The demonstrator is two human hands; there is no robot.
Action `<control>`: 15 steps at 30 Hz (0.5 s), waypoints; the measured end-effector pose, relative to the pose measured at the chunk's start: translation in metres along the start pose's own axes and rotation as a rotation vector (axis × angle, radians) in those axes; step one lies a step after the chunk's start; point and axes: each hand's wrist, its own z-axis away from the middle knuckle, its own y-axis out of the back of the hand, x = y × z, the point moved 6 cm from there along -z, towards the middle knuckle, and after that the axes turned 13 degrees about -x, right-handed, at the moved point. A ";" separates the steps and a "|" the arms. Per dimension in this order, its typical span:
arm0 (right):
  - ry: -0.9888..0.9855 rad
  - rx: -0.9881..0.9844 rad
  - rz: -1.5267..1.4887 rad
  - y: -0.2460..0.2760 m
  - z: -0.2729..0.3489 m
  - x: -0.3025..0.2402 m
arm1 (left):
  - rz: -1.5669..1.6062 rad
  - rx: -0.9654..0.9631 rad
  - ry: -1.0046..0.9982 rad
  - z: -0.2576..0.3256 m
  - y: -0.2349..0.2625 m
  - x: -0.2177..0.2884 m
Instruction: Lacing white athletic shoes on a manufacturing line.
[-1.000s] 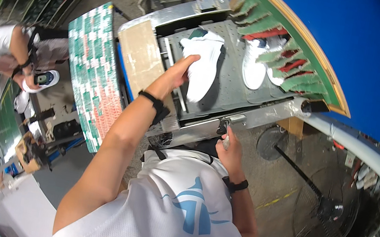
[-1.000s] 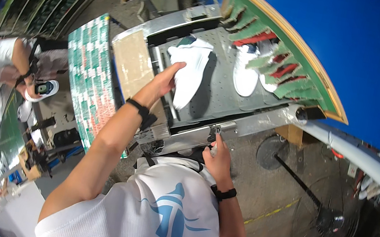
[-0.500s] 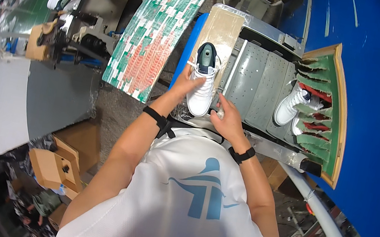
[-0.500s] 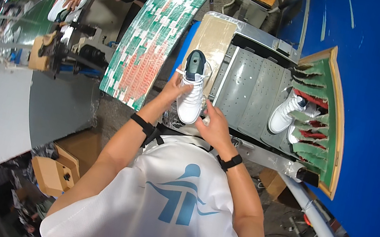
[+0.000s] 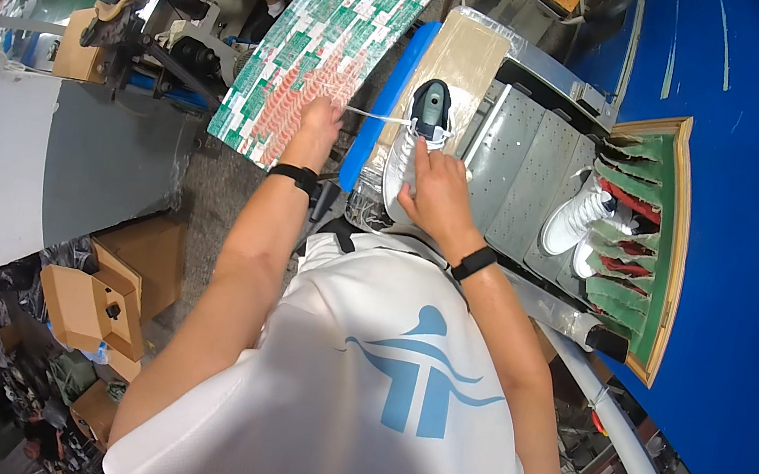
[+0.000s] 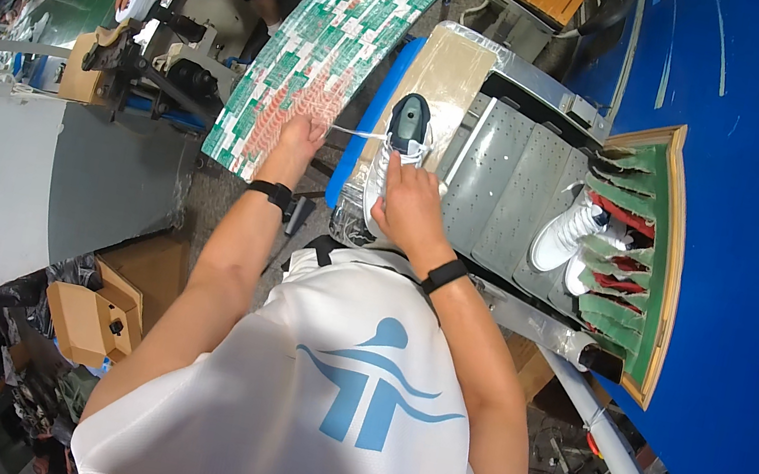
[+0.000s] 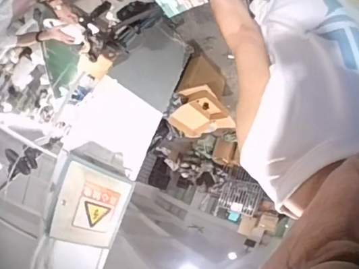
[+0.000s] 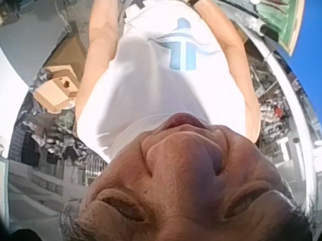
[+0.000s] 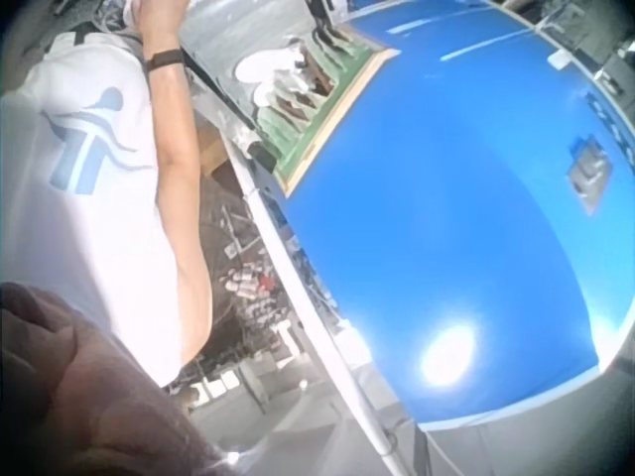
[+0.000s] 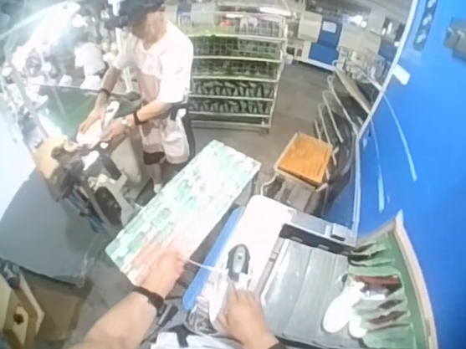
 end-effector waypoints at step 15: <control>-0.213 -0.315 -0.899 -0.025 -0.022 -0.015 | -1.522 -1.002 -0.286 0.059 -0.197 -0.004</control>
